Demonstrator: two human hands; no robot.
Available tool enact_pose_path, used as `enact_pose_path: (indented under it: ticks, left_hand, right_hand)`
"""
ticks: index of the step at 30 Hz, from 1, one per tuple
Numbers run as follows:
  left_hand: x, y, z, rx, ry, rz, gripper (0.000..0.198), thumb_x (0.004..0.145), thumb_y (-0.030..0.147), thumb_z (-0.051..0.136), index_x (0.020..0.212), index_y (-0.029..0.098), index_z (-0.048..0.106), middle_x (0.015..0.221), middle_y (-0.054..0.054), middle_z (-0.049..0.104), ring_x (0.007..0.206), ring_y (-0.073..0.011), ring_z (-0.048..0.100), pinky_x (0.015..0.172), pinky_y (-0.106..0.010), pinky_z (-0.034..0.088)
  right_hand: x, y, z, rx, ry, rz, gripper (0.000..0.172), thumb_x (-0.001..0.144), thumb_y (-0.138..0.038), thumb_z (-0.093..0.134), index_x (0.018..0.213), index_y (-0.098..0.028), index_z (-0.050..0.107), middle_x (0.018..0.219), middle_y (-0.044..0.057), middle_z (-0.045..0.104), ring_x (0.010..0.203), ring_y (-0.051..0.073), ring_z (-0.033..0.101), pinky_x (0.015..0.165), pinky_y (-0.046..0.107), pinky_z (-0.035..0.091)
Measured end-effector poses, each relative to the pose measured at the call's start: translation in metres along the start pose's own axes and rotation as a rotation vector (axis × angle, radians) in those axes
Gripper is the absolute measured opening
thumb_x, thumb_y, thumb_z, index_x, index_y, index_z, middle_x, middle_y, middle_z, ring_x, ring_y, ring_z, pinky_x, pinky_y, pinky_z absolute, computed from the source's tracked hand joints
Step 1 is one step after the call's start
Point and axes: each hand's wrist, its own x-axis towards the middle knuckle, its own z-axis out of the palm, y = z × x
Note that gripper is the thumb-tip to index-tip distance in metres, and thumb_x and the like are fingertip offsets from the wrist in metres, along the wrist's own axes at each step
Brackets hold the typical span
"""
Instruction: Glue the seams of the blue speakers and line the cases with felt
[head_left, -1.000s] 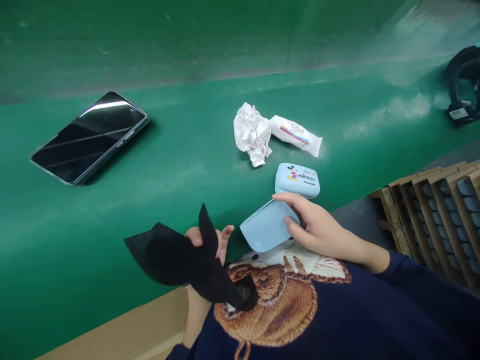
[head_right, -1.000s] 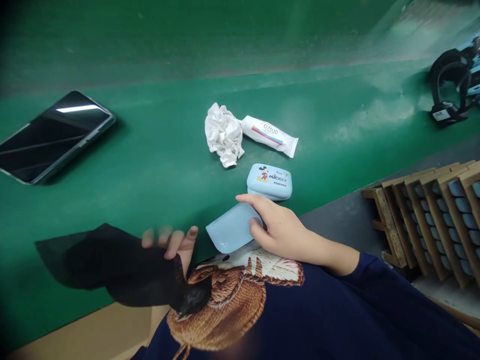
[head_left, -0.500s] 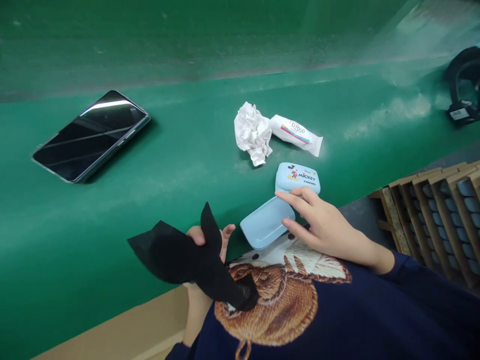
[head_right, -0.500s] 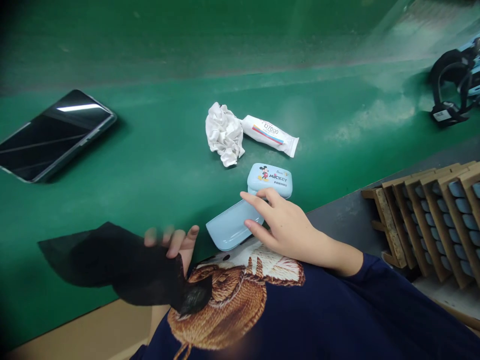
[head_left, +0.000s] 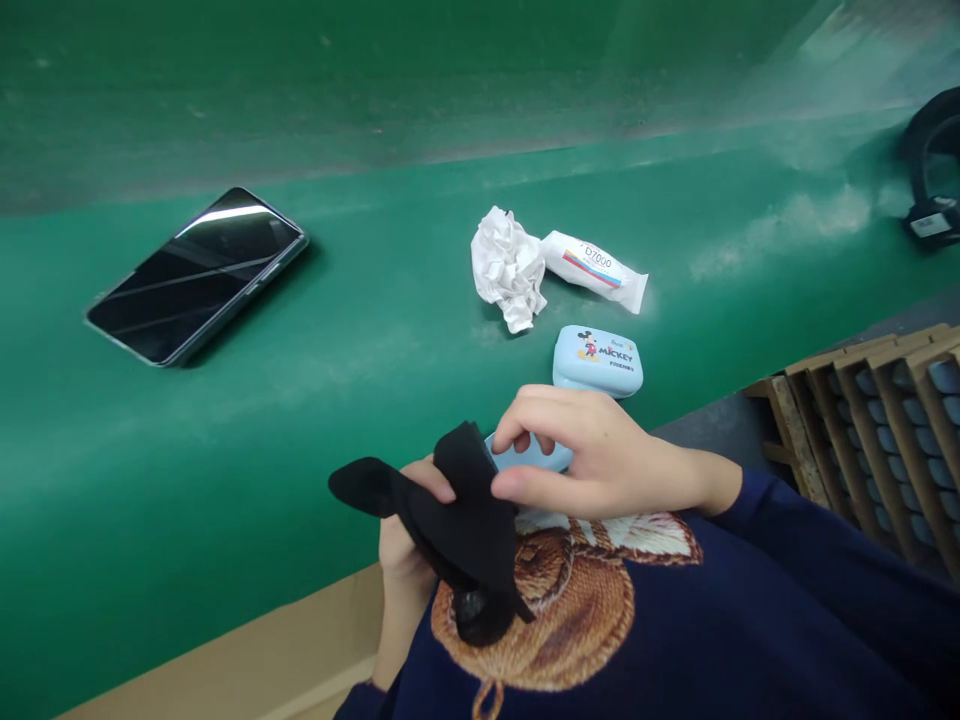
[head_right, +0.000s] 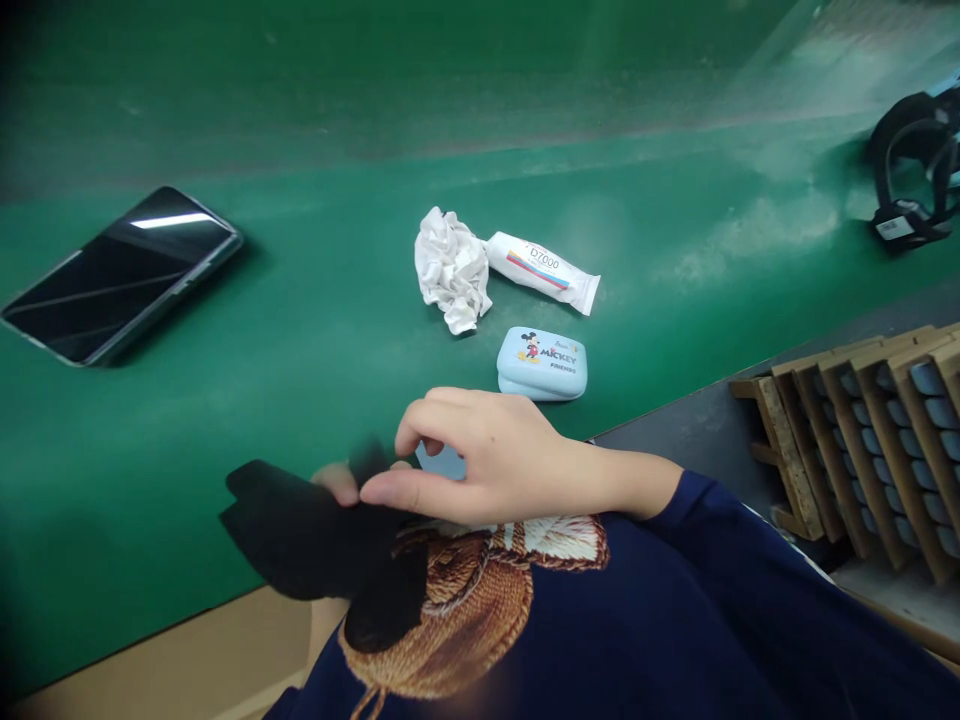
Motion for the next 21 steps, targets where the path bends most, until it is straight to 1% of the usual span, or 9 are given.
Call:
enact_pose_path:
  ticks: [3, 5, 7, 9, 12, 14, 18, 21]
  left_hand:
    - [0.000, 0.000, -0.001, 0.006, -0.026, -0.007, 0.035, 0.062, 0.044, 0.083, 0.062, 0.018, 0.060, 0.079, -0.006, 0.068, 0.069, -0.0209, 0.066, 0.061, -0.031, 0.055]
    - [-0.001, -0.002, 0.000, -0.002, -0.035, -0.002, 0.037, 0.061, 0.050, 0.083, 0.066, 0.019, 0.062, 0.084, -0.007, 0.070, 0.076, -0.0248, 0.069, 0.065, -0.034, 0.057]
    - [-0.002, -0.003, 0.003, -0.005, -0.037, 0.009, 0.038, 0.061, 0.053, 0.082, 0.071, 0.020, 0.064, 0.088, -0.007, 0.071, 0.078, -0.0260, 0.069, 0.064, -0.036, 0.058]
    - [-0.003, -0.001, 0.008, 0.009, -0.040, 0.018, 0.033, 0.064, 0.049, 0.081, 0.073, 0.021, 0.066, 0.088, -0.006, 0.071, 0.073, -0.0226, 0.069, 0.059, -0.032, 0.057]
    - [-0.002, 0.004, 0.015, 0.072, -0.019, 0.068, 0.026, 0.066, 0.042, 0.081, 0.070, 0.021, 0.068, 0.076, -0.002, 0.068, 0.062, -0.0166, 0.065, 0.052, -0.024, 0.053]
    - [-0.001, 0.007, 0.017, 0.115, 0.011, 0.115, 0.026, 0.064, 0.041, 0.083, 0.067, 0.021, 0.068, 0.069, 0.000, 0.066, 0.059, -0.0147, 0.064, 0.052, -0.022, 0.052]
    - [0.000, 0.006, 0.017, 0.136, 0.032, 0.125, 0.026, 0.063, 0.043, 0.084, 0.068, 0.021, 0.071, 0.076, -0.003, 0.071, 0.067, -0.0176, 0.067, 0.060, -0.025, 0.056]
    - [0.002, 0.003, 0.017, 0.116, 0.047, 0.128, 0.025, 0.063, 0.041, 0.085, 0.069, 0.020, 0.071, 0.073, -0.002, 0.071, 0.064, -0.0165, 0.067, 0.057, -0.023, 0.055]
  right_hand:
    - [0.002, 0.000, 0.002, -0.015, 0.005, 0.022, 0.016, 0.093, -0.027, 0.058, 0.080, -0.018, 0.057, 0.076, -0.001, 0.058, 0.069, 0.010, 0.053, 0.063, 0.023, 0.039]
    - [0.001, 0.001, 0.002, 0.004, 0.016, 0.026, 0.014, 0.091, -0.021, 0.057, 0.078, -0.018, 0.055, 0.074, -0.001, 0.058, 0.067, 0.010, 0.052, 0.063, 0.023, 0.039]
    - [0.000, 0.001, 0.001, 0.025, 0.037, 0.034, 0.014, 0.092, -0.021, 0.056, 0.078, -0.018, 0.055, 0.074, -0.001, 0.058, 0.067, 0.010, 0.052, 0.063, 0.023, 0.039]
    - [-0.001, 0.002, -0.001, 0.031, 0.031, 0.060, 0.014, 0.093, -0.024, 0.057, 0.080, -0.018, 0.055, 0.075, -0.002, 0.058, 0.067, 0.010, 0.053, 0.063, 0.023, 0.039]
    - [-0.001, 0.004, -0.003, -0.004, -0.046, 0.099, 0.021, 0.091, -0.033, 0.063, 0.079, -0.018, 0.053, 0.074, -0.003, 0.056, 0.067, 0.010, 0.051, 0.061, 0.023, 0.037]
    - [-0.001, 0.006, -0.003, -0.025, -0.071, 0.097, 0.024, 0.092, -0.033, 0.062, 0.076, -0.018, 0.052, 0.072, -0.003, 0.055, 0.066, 0.010, 0.051, 0.060, 0.023, 0.036]
    - [-0.003, 0.007, -0.002, -0.040, 0.002, 0.072, 0.020, 0.096, -0.027, 0.056, 0.078, -0.017, 0.058, 0.071, -0.002, 0.060, 0.065, 0.010, 0.054, 0.061, 0.023, 0.037]
    - [-0.006, 0.008, 0.001, -0.079, 0.063, 0.050, 0.021, 0.097, -0.027, 0.056, 0.079, -0.016, 0.061, 0.072, -0.001, 0.064, 0.066, 0.010, 0.056, 0.062, 0.022, 0.038]
